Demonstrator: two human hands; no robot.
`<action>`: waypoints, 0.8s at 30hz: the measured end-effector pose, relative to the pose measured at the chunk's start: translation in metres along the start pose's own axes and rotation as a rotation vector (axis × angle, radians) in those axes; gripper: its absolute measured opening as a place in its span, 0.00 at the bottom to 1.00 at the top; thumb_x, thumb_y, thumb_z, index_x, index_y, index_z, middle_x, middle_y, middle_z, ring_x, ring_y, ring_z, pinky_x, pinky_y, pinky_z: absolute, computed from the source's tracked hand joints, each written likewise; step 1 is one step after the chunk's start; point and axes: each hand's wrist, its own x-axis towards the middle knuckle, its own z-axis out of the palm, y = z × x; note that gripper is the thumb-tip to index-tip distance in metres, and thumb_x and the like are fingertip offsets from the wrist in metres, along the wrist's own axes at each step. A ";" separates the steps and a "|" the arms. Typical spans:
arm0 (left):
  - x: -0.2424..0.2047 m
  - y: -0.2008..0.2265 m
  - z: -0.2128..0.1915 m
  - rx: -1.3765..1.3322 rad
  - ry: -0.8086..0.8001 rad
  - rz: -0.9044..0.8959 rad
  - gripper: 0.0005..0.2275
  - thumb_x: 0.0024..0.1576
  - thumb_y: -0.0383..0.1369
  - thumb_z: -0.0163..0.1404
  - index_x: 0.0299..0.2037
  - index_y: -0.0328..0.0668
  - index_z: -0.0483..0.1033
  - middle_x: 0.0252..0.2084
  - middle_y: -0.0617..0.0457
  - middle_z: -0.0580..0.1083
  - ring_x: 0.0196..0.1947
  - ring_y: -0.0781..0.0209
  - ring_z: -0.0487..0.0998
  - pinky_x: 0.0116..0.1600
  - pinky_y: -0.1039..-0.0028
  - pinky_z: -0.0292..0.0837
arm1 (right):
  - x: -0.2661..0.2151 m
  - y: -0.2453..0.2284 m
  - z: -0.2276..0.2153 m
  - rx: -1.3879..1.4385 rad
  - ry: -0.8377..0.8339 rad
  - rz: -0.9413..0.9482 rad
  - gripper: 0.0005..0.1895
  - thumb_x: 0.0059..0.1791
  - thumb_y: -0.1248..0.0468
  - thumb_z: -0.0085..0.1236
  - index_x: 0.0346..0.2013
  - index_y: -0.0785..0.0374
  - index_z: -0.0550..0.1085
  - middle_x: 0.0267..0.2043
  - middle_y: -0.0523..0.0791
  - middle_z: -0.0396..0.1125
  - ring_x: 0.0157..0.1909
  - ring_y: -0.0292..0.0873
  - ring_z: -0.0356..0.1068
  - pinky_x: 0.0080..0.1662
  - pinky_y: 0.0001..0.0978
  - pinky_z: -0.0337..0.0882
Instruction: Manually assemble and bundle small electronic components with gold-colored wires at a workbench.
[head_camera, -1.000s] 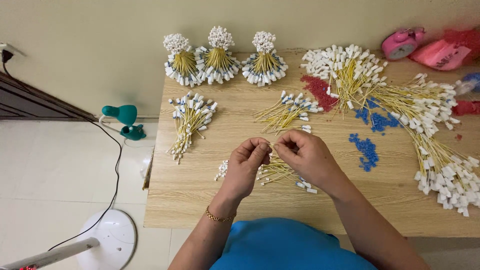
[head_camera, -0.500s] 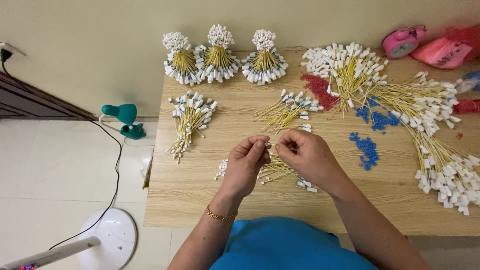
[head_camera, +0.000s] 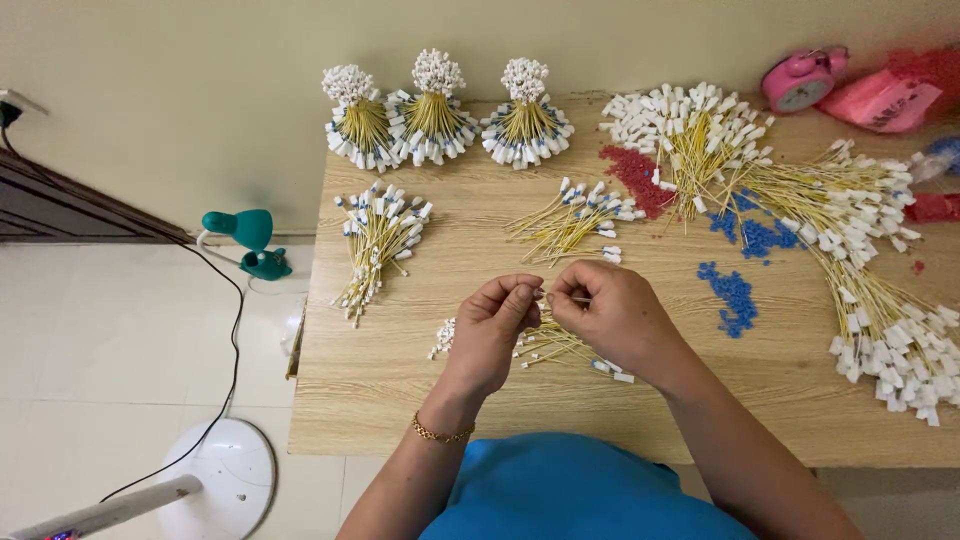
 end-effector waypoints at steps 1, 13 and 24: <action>0.000 0.000 0.001 0.001 0.000 -0.001 0.08 0.65 0.29 0.51 0.49 0.33 0.78 0.35 0.55 0.76 0.34 0.67 0.74 0.42 0.76 0.74 | 0.000 0.002 0.001 0.001 0.001 0.001 0.08 0.46 0.61 0.61 0.31 0.65 0.76 0.29 0.44 0.73 0.29 0.37 0.73 0.34 0.32 0.73; 0.004 -0.018 0.000 0.199 0.102 0.036 0.07 0.63 0.27 0.52 0.47 0.31 0.79 0.36 0.53 0.78 0.34 0.68 0.76 0.41 0.76 0.76 | 0.005 0.033 0.017 0.093 -0.029 0.070 0.09 0.48 0.60 0.58 0.34 0.64 0.76 0.26 0.43 0.73 0.27 0.34 0.69 0.32 0.31 0.70; 0.015 -0.055 -0.019 0.266 0.178 -0.107 0.07 0.63 0.26 0.51 0.46 0.29 0.78 0.37 0.51 0.79 0.33 0.67 0.77 0.42 0.75 0.78 | 0.017 0.092 0.041 0.118 -0.048 0.071 0.11 0.50 0.58 0.57 0.35 0.64 0.76 0.28 0.44 0.73 0.30 0.35 0.71 0.34 0.31 0.72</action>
